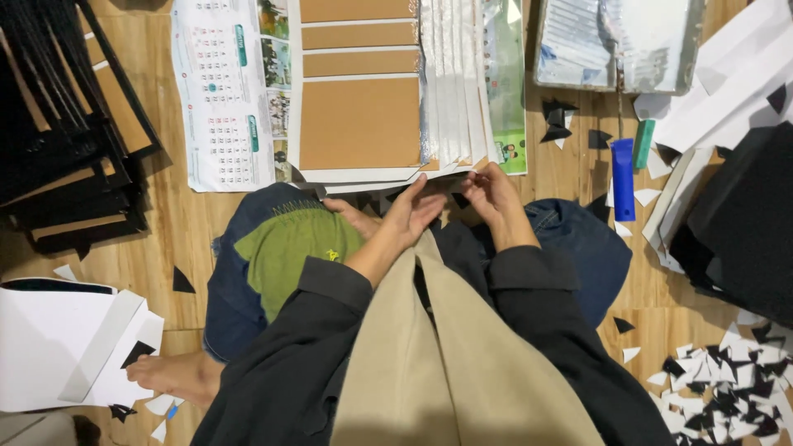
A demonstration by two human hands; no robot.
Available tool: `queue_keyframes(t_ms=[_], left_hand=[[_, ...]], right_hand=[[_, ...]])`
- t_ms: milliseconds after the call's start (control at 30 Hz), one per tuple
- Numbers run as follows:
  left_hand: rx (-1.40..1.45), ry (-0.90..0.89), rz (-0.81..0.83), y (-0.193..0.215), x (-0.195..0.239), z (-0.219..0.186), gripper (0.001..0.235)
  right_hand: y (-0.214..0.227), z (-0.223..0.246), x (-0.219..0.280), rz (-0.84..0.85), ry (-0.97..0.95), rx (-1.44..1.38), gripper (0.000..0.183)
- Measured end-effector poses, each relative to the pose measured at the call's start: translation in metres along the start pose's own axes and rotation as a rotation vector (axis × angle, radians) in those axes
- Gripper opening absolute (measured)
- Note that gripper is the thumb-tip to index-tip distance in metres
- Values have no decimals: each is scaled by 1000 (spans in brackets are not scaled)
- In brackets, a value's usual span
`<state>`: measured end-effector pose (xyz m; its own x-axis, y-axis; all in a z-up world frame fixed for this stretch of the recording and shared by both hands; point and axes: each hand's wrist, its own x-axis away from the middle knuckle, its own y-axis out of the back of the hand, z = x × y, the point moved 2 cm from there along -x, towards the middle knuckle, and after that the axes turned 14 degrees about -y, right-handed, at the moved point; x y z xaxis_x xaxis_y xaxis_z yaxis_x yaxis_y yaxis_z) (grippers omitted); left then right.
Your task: Applying glue to cardboard folders using a roller and organizing them on the floor.
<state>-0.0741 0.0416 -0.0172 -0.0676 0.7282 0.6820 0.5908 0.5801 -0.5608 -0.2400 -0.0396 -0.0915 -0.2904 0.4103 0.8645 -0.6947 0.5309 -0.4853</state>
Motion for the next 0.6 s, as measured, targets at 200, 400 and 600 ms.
queue_keyframes(t_ms=[200,400,600], left_hand=[[377,-322,-21,-42,-2,-31,88],[324,-459,-427,-37,-39,-20,102],[254,-643,-466,-10,-76,-17,80]], right_hand=[[-26,-1,40,57,176,86,18],[-50,-3,69,158,168,163,28],[30,22,-70,194,515,140,33]])
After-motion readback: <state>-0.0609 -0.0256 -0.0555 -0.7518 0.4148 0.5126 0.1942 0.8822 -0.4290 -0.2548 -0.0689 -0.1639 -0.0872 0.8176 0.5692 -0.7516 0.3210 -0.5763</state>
